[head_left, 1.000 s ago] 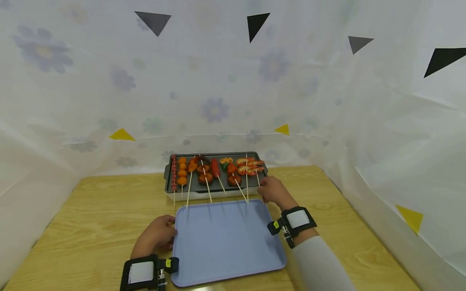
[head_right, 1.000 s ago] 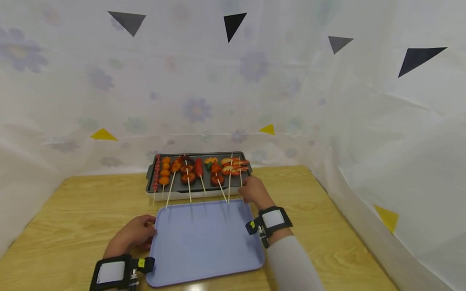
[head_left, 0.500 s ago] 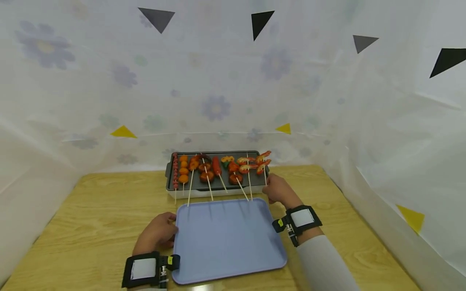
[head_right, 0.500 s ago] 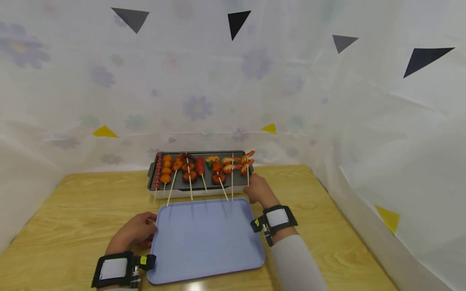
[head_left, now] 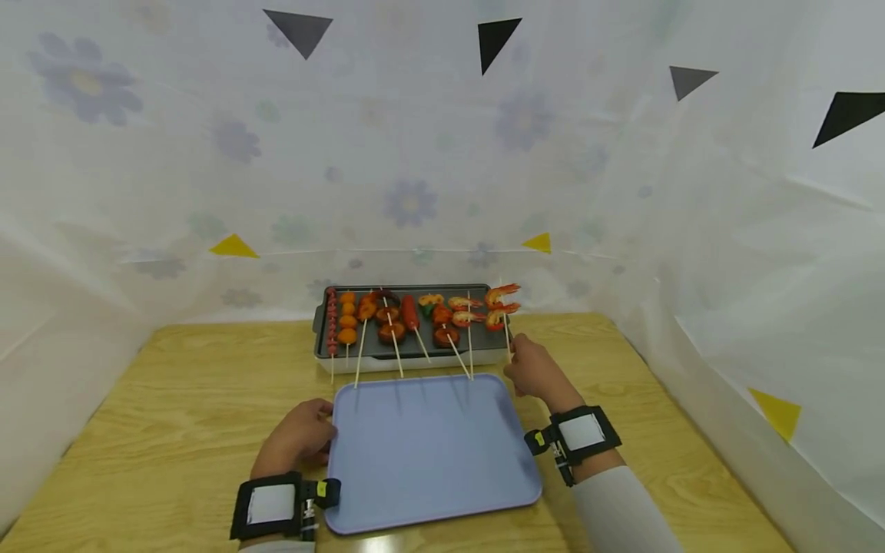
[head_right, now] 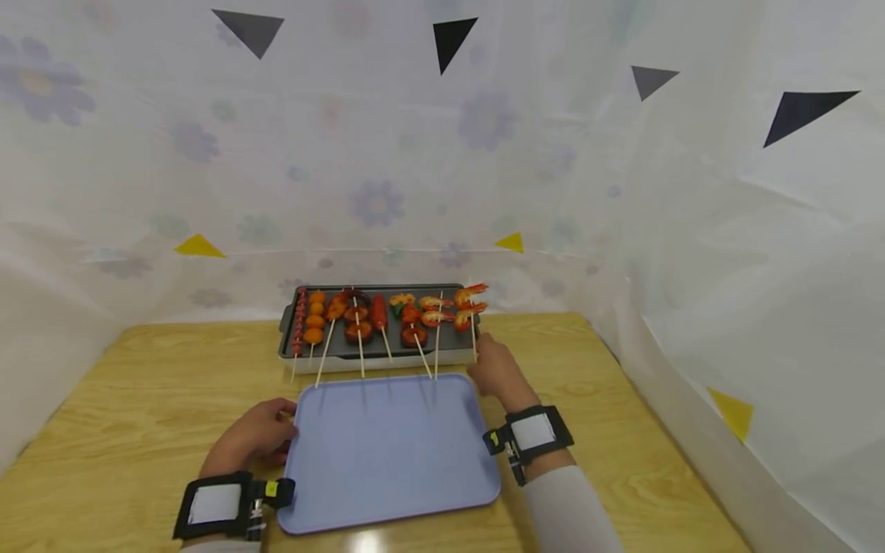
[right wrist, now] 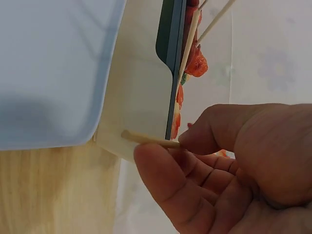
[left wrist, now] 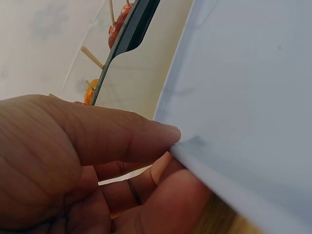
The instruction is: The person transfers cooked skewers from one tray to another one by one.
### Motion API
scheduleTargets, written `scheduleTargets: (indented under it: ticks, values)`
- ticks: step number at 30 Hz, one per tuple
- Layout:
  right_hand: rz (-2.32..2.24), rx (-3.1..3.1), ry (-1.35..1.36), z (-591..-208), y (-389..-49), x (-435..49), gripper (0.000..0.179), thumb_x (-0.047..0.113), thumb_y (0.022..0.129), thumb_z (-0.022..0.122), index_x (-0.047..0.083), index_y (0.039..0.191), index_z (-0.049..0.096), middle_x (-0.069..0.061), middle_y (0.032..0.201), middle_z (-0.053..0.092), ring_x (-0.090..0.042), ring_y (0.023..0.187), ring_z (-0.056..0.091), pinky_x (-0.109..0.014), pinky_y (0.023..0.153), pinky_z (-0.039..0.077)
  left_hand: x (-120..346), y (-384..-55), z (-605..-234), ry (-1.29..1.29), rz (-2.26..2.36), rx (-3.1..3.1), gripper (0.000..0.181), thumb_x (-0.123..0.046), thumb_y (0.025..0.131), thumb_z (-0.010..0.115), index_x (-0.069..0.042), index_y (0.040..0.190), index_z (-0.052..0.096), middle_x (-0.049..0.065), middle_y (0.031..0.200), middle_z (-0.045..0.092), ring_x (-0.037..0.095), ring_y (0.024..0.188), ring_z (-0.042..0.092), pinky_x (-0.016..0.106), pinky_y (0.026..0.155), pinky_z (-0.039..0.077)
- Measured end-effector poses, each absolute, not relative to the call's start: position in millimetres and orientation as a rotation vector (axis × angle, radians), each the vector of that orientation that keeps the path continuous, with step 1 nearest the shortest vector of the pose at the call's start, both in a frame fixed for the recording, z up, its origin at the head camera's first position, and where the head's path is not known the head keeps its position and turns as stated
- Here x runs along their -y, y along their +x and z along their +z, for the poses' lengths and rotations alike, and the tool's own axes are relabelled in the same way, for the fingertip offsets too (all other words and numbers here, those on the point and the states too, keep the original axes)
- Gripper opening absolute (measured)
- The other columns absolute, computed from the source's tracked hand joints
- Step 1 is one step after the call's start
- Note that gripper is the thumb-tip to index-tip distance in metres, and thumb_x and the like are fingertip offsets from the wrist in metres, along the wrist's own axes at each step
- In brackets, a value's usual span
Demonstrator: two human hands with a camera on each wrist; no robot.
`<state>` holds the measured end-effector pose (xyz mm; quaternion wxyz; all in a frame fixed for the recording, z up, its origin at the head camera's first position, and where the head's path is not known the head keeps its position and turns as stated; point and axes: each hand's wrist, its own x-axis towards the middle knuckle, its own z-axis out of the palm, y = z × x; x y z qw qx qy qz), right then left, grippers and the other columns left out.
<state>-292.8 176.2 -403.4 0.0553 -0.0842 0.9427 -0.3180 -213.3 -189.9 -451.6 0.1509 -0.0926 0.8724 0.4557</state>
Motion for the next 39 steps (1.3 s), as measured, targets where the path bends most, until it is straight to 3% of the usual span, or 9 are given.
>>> scheduleTargets:
  ticks: [13,25,39]
  values:
    - [-0.956,-2.974,-0.344,-416,-255,-182,0.024,0.002,0.087,0.051,-0.002,0.109,0.042,-0.005,0.062,0.044,-0.017,0.049,0.046,-0.03,0.045,0.036,189,-214,-450,-0.28,1.294,-2.508,0.045,-0.003,0.083,0.055,0.007,0.127,0.046,0.017,0.087,0.055,0.024,0.066,0.055,0.033,0.054,0.051]
    - [-0.702,-3.082,-0.415,-425,-216,-181,0.021,-0.002,0.079,0.056,-0.003,0.098,0.047,0.003,0.055,0.033,-0.01,0.045,0.031,-0.026,0.043,0.027,189,-216,-450,-0.306,1.303,-2.476,0.046,-0.002,0.083,0.054,0.004,0.128,0.045,0.016,0.089,0.056,0.024,0.069,0.056,0.032,0.054,0.051]
    - [-0.675,-3.028,-0.359,-434,-174,-175,0.022,-0.004,0.074,0.057,-0.002,0.095,0.052,0.001,0.056,0.044,-0.012,0.049,0.04,-0.027,0.044,0.035,189,-216,-450,-0.309,1.276,-2.502,0.047,-0.006,0.085,0.053,0.002,0.131,0.046,0.018,0.097,0.055,0.024,0.07,0.056,0.032,0.055,0.05]
